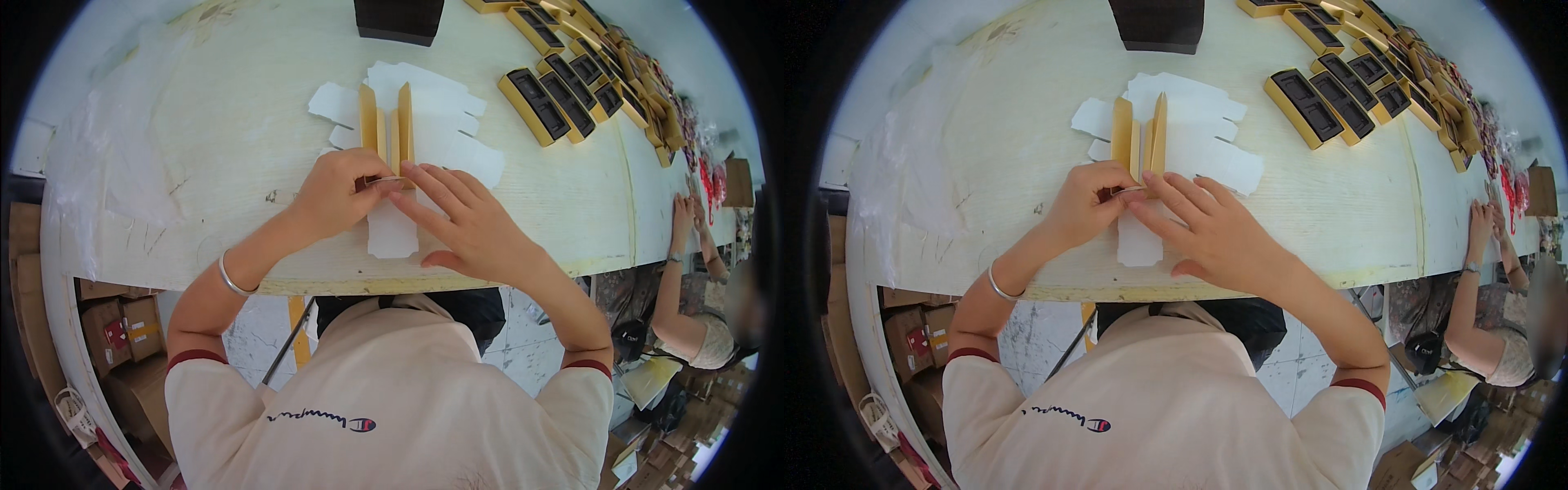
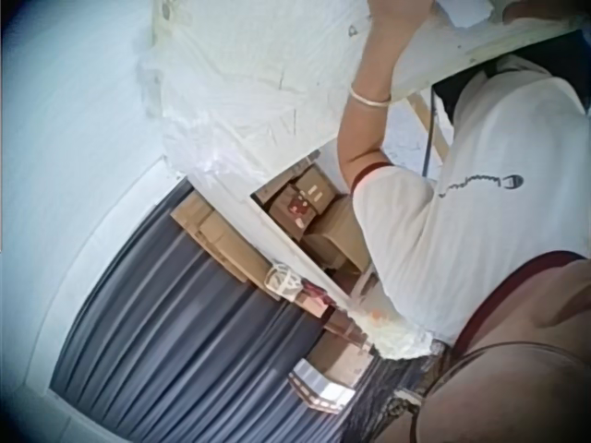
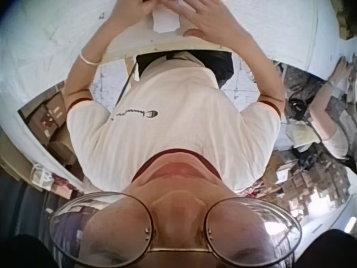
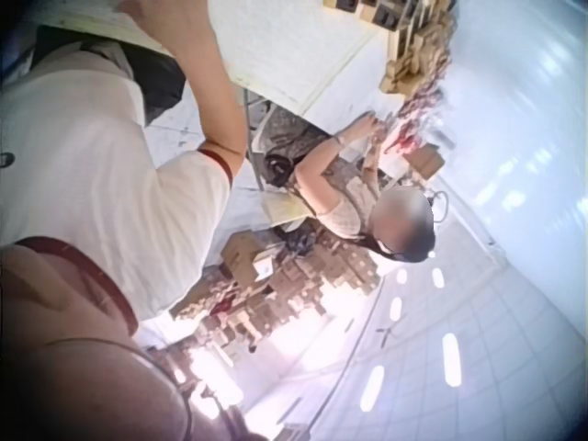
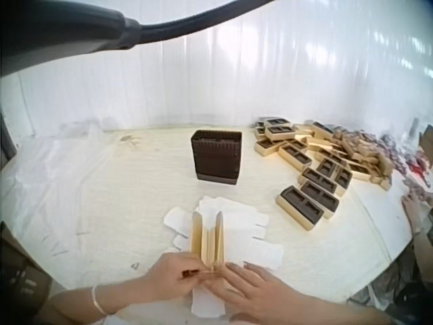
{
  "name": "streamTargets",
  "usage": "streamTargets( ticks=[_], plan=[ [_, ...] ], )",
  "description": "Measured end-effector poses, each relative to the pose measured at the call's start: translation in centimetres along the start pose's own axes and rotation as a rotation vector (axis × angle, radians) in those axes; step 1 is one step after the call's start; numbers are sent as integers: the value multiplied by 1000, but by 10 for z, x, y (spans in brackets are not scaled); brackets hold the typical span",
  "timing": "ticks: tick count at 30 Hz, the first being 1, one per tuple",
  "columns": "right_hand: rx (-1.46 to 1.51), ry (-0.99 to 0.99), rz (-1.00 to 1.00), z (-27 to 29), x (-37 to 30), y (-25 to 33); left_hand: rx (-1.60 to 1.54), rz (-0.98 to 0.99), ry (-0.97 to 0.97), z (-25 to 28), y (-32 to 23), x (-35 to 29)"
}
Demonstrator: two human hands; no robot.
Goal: The person folds flat white cardboard pieces into small rectangular boxes, inserts black rectangular items into them, and places the completed boxes on the table. The process repeats continuously with multiple units.
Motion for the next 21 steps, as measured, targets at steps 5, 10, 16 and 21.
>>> streamTargets(
  ticks=[5,10,16,21],
  plan=[
    [31,-238,58,-9,0,-10,45,-37,65,-4,-6,2],
    [566,-264,-188,-23,11,-34,-109,-99,229,-2,7,-2],
    [850,-269,-332,-30,19,-42,-147,101,79,-3,1,-1],
    [84,-358,-118,-23,19,-17,-259,21,-34,-5,14,0]
  ],
)
Point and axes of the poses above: each hand's wrist, its own x-axis towards the middle knuckle, its own z-axis out of the back of the hand, y = z × x, the point moved 6 cm from there along x, towards the middle knuckle, and after that the axes turned 12 degrees about -z, right-handed, at the moved point
